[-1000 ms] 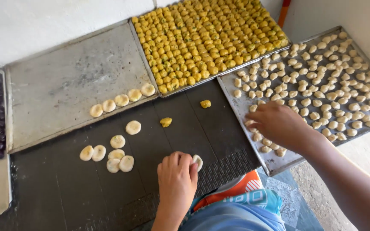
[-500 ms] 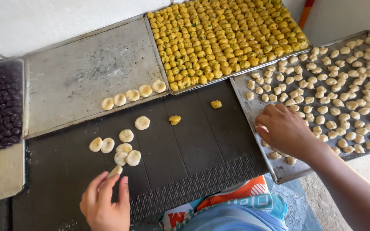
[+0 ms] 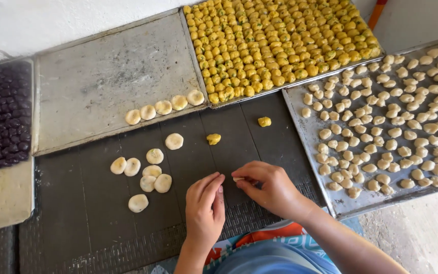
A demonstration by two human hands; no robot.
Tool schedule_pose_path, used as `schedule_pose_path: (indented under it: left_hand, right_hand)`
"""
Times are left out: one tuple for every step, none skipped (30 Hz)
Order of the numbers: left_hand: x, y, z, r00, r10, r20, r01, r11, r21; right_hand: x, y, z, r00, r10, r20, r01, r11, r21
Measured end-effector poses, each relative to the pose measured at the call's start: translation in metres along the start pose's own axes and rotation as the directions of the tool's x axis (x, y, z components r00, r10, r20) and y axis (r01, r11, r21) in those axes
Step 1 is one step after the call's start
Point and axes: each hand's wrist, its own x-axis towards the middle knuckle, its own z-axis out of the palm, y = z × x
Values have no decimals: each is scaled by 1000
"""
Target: Assembling small dough treats by flattening dough, adding yellow filling, and shaping them into balls on a production table.
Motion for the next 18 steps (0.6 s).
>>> schedule_pose_path:
  left_hand:
    - [0, 1, -4, 1000, -4, 3, 4, 1000, 3]
    - [1, 2, -7, 1000, 15, 14, -15, 1000, 9]
    - [1, 2, -10, 999, 33, 25, -33, 999, 14]
    - [2, 4, -10, 999, 29, 19, -29, 999, 18]
    - [2, 4, -11, 983, 64, 170, -85, 989, 118]
    - [0, 6, -13, 944, 74, 321, -146, 967, 209]
    - [-5, 5, -13, 947, 62, 316, -134, 968, 214]
    - [-9, 5, -13, 935, 68, 348, -160, 957, 242]
    - [-14, 5, -12, 922, 73, 381, -186, 945, 269]
    - [-13, 5, -12, 924, 66, 376, -179, 945, 273]
    - [-13, 5, -12, 934, 55, 353, -163, 945, 283]
    - [-12, 4, -12, 940, 50, 337, -154, 945, 289]
    - [-14, 6, -12, 939, 49, 341, -154, 945, 288]
    - [-13, 6, -12, 940, 46, 338, -159, 935, 317]
    - [-12, 7, -11, 941, 42, 335, -164, 924, 346]
    - [-13, 7, -10, 939, 47, 339, -170, 924, 344]
    - [-15, 7, -9, 943, 44, 330, -164, 924, 346]
    - [-16, 6, -8, 947, 39, 318, -156, 923, 352]
  right_hand:
    - [-1, 4, 7, 1000, 2, 3, -2, 1000, 4]
    - [-3, 7, 12, 990, -137, -36, 132, 984, -118]
    - [-4, 10, 18, 959, -277, -56, 256, 936, -243]
    - [-11, 10, 17, 958, -282, -50, 262, 934, -242]
    - [-18, 9, 15, 942, -336, 7, 309, 858, -411]
    - [-26, 8, 15, 923, -377, 77, 353, 751, -559]
    - [-35, 8, 14, 921, -379, 88, 362, 751, -552]
    - [-42, 8, 11, 935, -340, 103, 324, 696, -641]
    - [-50, 9, 8, 947, -301, 114, 287, 629, -723]
    - [-50, 10, 6, 945, -304, 121, 294, 628, -720]
    - [-50, 12, 2, 959, -246, 142, 266, 607, -749]
    - [-53, 13, 1, 972, -181, 151, 229, 584, -779]
    - [-47, 17, -2, 973, -178, 149, 227, 587, -777]
    - [-40, 21, -6, 960, -187, 208, 278, 564, -778]
    - [-33, 25, -10, 944, -193, 266, 329, 541, -774]
    - [-20, 25, -18, 947, -191, 260, 322, 542, -776]
    - [-8, 25, -26, 947, -202, 249, 321, 559, -765]
    - [6, 25, -34, 946, -217, 240, 323, 575, -752]
